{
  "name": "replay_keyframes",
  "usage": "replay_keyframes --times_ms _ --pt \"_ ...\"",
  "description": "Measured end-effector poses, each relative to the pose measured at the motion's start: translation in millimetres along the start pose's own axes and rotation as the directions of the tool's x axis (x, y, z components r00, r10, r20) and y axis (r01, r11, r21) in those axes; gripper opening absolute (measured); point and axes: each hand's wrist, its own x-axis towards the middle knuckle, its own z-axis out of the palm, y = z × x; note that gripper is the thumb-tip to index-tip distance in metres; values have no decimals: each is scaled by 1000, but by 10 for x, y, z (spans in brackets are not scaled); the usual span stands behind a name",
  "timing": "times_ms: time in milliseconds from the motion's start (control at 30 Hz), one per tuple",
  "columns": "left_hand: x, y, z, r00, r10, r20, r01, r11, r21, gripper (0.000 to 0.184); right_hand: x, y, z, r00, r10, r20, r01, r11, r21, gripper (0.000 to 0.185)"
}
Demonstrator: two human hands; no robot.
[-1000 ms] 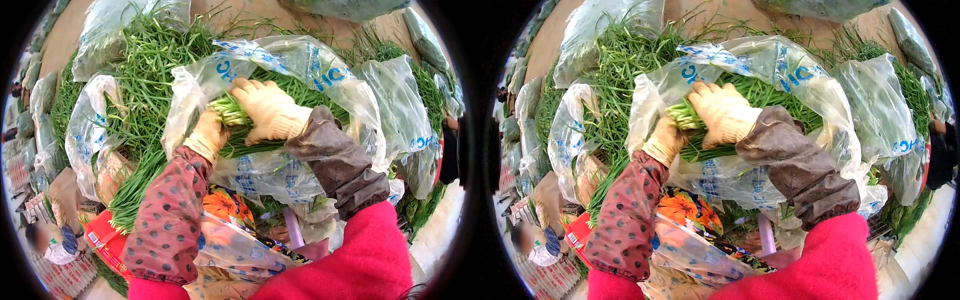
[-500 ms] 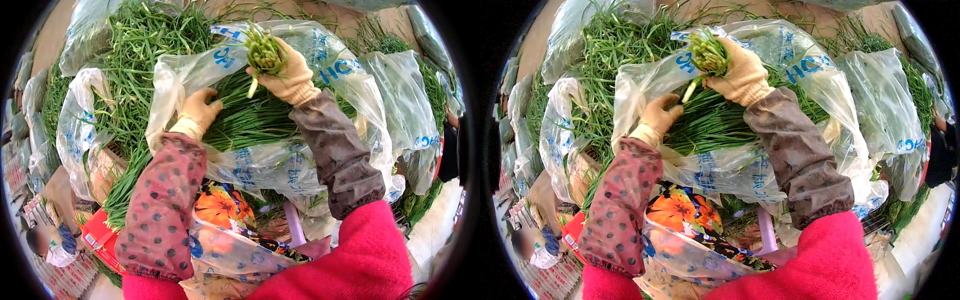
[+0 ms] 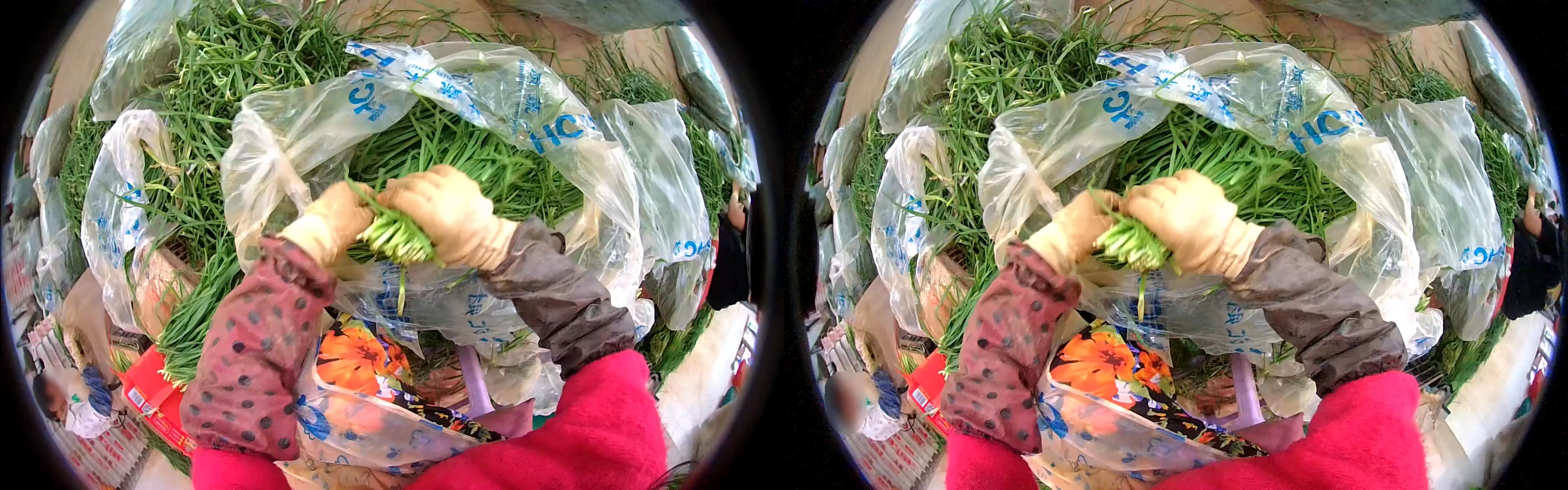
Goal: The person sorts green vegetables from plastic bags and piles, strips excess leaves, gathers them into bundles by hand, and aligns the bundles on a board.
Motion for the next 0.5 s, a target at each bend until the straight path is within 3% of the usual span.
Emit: replay_keyframes --times_ms 33,100,233,267,367,400,433,467,500 --pt "-7 -82 103 982 122 146 -46 896 -442 16 -40 -23 82 996 -53 -76 48 996 -72 37" --pt "-234 25 140 968 155 197 3 779 -627 18 -95 -50 123 991 -62 -115 53 996 -79 44" --pt "-435 93 78 928 179 326 9 865 -501 21 -113 -119 61 995 -23 -92 14 995 -100 51" --pt "-373 -49 98 904 273 328 -155 926 -344 24 -134 -87 99 997 -52 -49 47 993 -105 53" --pt "-442 62 32 850 387 357 -355 922 -153 29 -111 -23 38 996 -73 61 78 993 -92 50" --pt "-479 62 83 904 308 296 -147 875 -462 31 -78 -38 -15 993 -38 109 48 995 -93 51" --pt "-522 58 113 943 203 265 54 691 -721 32 -26 -49 -63 988 -7 156 21 996 -92 52" --pt "-570 55 123 962 187 199 56 577 -815 40 68 -8 -133 965 65 255 -44 995 -84 48" --pt "-632 66 85 949 266 171 35 449 -893 51 105 18 -183 958 204 202 -208 978 -2 49"
